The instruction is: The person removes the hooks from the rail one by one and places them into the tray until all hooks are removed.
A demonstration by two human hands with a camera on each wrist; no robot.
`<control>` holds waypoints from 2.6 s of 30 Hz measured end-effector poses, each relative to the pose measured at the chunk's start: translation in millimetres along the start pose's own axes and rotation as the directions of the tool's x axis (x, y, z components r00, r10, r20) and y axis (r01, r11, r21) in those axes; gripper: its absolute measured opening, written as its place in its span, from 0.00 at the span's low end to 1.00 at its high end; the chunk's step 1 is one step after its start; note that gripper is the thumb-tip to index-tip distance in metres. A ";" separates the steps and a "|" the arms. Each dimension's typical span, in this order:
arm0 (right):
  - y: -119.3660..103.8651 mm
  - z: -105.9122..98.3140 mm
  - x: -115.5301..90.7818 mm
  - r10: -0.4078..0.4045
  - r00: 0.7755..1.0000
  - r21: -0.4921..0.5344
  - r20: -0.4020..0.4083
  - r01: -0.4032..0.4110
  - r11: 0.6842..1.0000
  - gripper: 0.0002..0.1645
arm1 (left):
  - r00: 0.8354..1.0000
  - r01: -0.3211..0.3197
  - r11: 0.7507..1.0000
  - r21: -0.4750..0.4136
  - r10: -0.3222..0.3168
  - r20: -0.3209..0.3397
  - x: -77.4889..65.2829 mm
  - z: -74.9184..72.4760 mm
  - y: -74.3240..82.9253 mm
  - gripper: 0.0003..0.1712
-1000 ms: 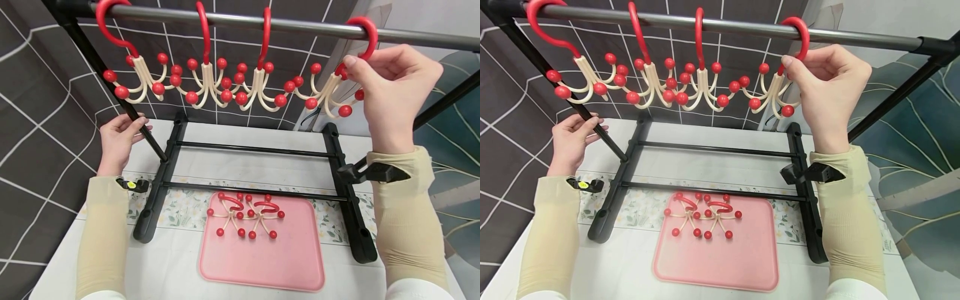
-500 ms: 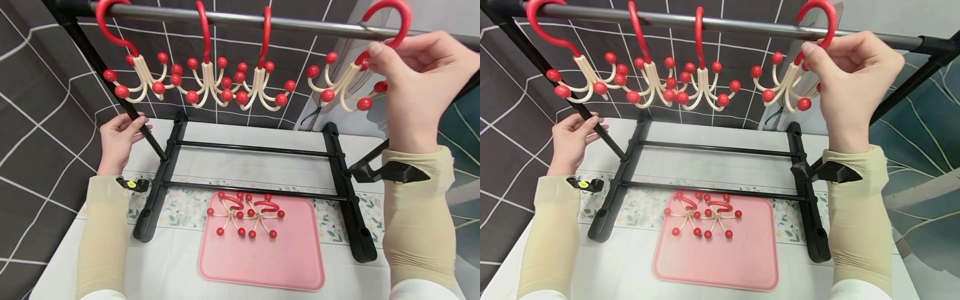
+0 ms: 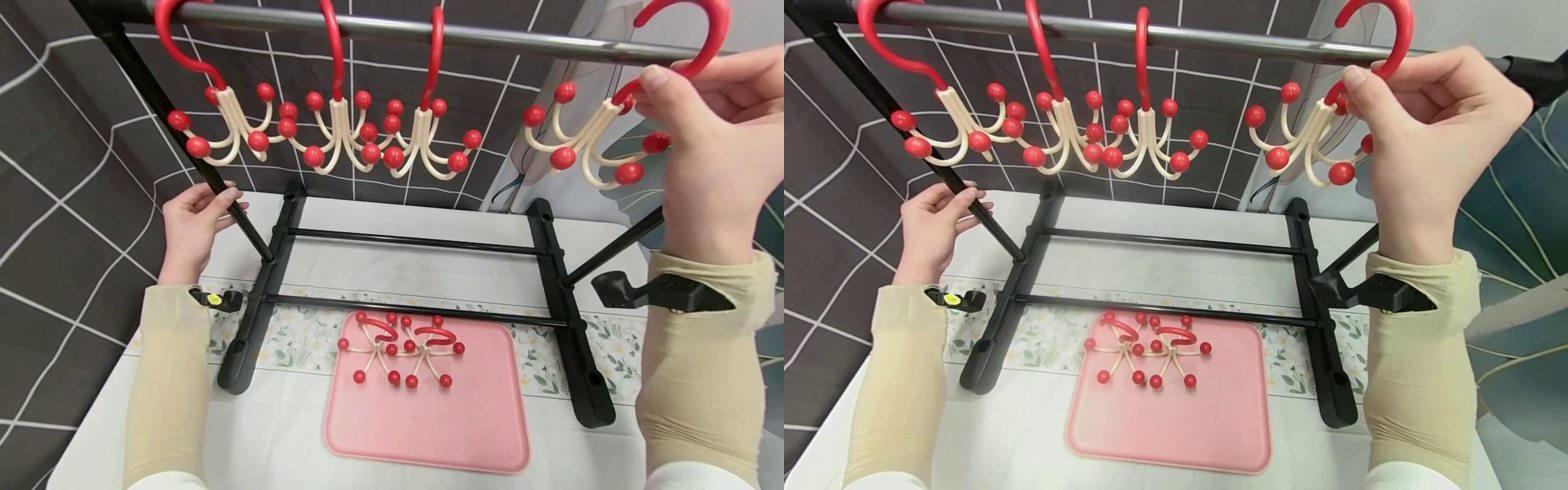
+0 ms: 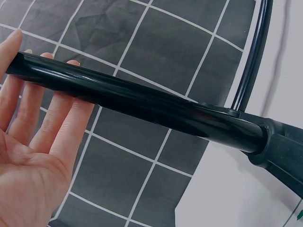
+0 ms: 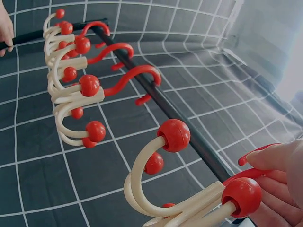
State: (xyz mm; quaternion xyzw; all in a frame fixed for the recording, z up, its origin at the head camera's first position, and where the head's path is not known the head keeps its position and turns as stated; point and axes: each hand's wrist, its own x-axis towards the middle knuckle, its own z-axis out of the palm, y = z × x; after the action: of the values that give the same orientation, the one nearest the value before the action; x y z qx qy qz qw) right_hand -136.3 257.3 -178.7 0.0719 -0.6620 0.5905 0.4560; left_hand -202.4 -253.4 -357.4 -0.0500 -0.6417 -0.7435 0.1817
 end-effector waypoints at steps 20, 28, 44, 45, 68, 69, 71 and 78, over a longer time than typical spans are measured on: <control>12.6 -21.1 -28.6 0.003 0.994 -0.223 0.113 0.023 0.975 0.18 | 1.000 0.000 1.000 -0.009 0.000 0.004 0.6 -0.7 -0.9 0.16; 23.8 -31.1 -52.8 0.080 0.968 -0.265 0.237 -0.015 0.964 0.17 | 1.000 0.004 1.000 -0.016 -0.004 0.002 0.4 -0.2 -0.8 0.17; 55.7 -50.4 -108.5 0.270 0.855 -0.218 0.442 -0.189 0.957 0.12 | 1.000 0.002 1.000 -0.014 -0.002 0.008 0.2 -0.4 -1.2 0.16; 57.3 -51.2 -112.0 0.273 0.849 -0.253 0.452 -0.171 0.952 0.11 | 1.000 0.002 1.000 -0.015 -0.002 0.007 0.2 -0.3 -1.3 0.16; 90.6 -72.5 -173.7 0.342 0.734 -0.174 0.587 -0.299 0.938 0.13 | 1.000 -0.003 1.000 -0.027 0.003 0.002 1.0 0.4 -0.4 0.16; 90.8 -73.6 -175.2 0.340 0.726 -0.159 0.598 -0.308 0.938 0.13 | 1.000 -0.003 1.000 -0.028 0.003 0.001 1.0 0.7 -0.2 0.15; 90.4 -75.4 -178.5 0.344 0.715 -0.146 0.609 -0.326 0.934 0.13 | 1.000 -0.005 0.999 -0.033 0.005 0.001 1.0 1.0 0.0 0.14; 91.9 -81.4 -189.6 0.390 0.669 -0.171 0.633 -0.371 0.913 0.12 | 1.000 -0.006 0.999 -0.032 0.006 0.000 0.2 0.8 0.0 0.16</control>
State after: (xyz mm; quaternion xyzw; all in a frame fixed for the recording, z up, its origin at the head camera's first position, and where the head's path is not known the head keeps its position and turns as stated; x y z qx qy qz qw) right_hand -43.5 269.1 -384.3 0.1279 -0.7873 0.5999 0.0629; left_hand -202.7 -252.7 -357.2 -0.0550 -0.6294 -0.7532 0.1833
